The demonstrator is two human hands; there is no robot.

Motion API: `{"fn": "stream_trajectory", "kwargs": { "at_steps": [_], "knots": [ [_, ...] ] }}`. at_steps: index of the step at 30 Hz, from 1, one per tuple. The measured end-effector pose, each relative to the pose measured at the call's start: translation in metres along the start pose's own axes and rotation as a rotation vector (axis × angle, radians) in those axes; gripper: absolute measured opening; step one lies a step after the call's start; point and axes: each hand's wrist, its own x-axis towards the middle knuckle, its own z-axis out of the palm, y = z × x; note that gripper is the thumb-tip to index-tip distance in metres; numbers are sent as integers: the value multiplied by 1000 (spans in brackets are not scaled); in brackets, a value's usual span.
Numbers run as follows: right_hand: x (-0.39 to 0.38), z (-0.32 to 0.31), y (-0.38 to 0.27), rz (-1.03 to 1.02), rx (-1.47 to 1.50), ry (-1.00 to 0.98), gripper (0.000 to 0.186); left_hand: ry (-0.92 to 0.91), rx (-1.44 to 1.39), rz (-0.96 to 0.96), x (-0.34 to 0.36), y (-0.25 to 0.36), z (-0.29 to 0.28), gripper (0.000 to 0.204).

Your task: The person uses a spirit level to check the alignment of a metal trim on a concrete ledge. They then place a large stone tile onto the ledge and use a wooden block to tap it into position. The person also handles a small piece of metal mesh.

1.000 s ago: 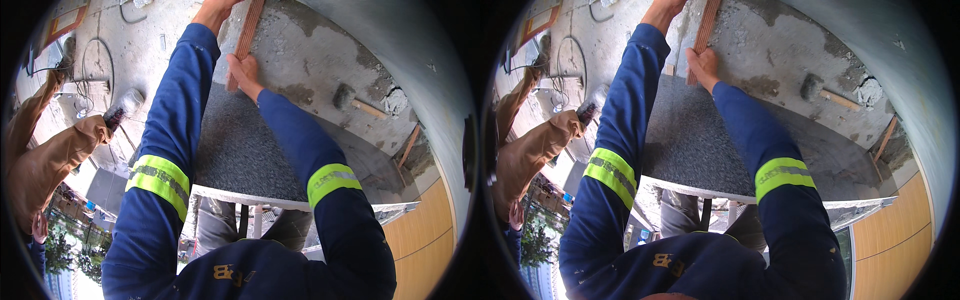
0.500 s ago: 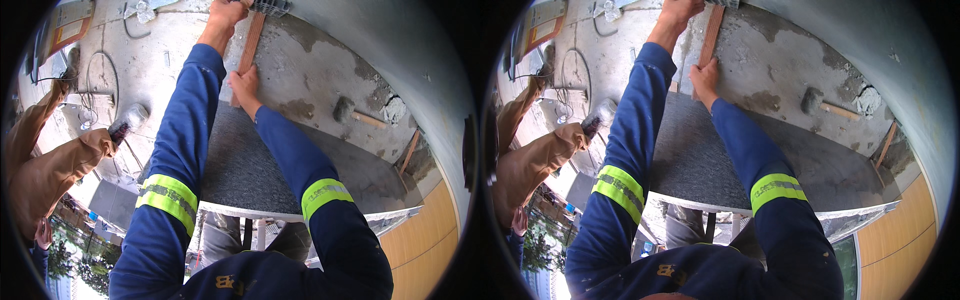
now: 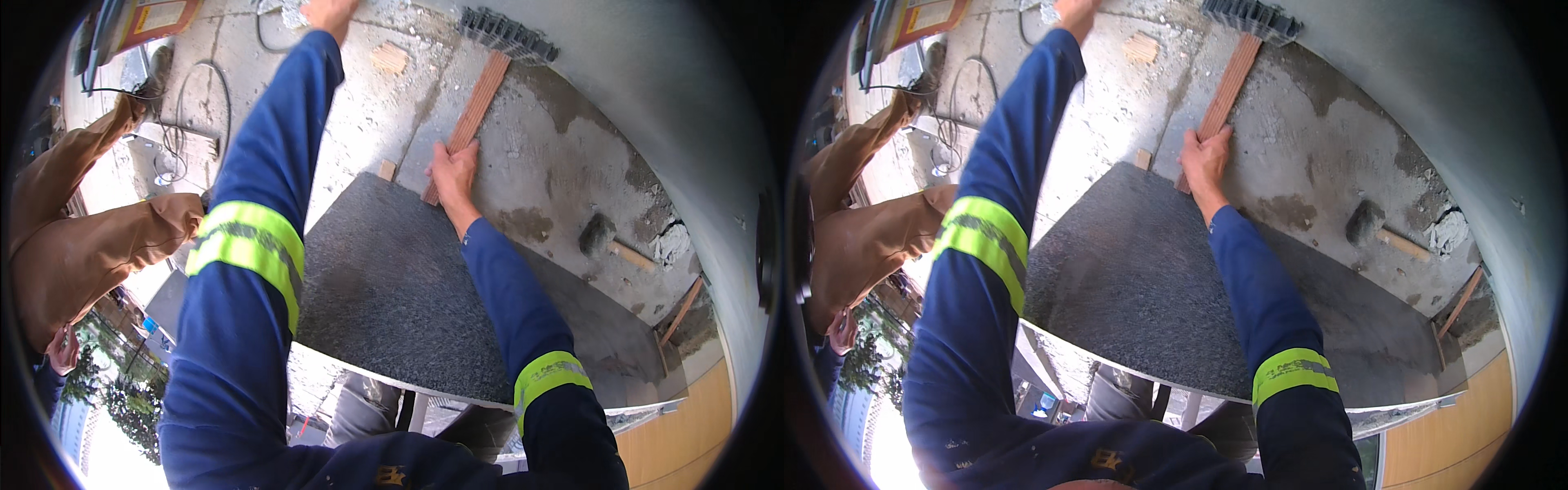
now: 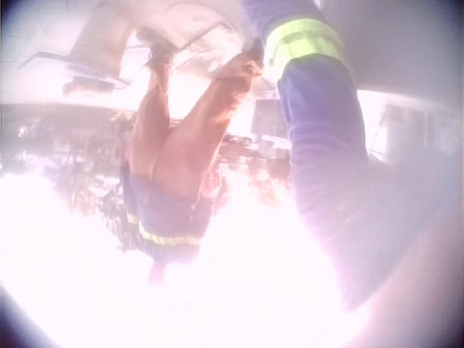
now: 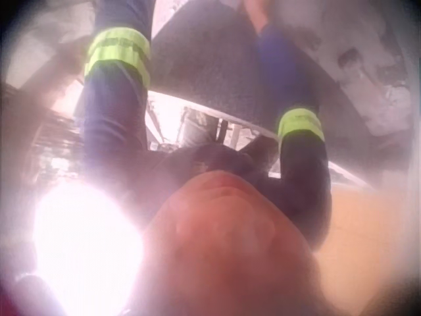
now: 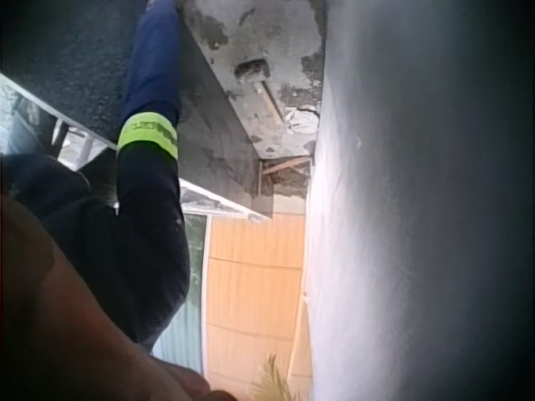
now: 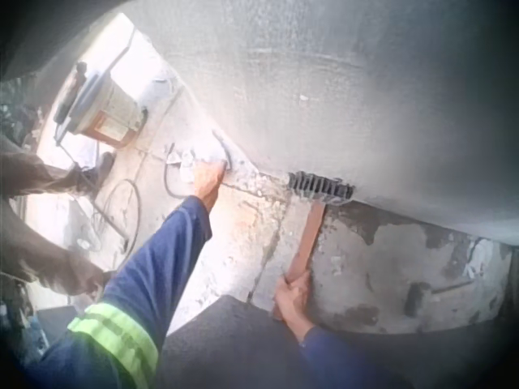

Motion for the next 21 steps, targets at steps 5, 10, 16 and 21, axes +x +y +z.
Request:
{"fn": "stream_trajectory", "kwargs": {
  "at_steps": [5,10,16,21],
  "knots": [
    [0,-3,3,-21,-38,-2,45,-487,223,-39,16,-42,42,25],
    [-4,-6,-11,23,16,-9,43,-391,-23,-592,22,-52,9,41],
    [-16,-14,-28,79,65,-35,41,-889,-158,-388,12,-50,-166,32],
    [-21,-25,-38,100,57,-59,42,-892,-605,9,-8,52,-180,24]
  ]
}}
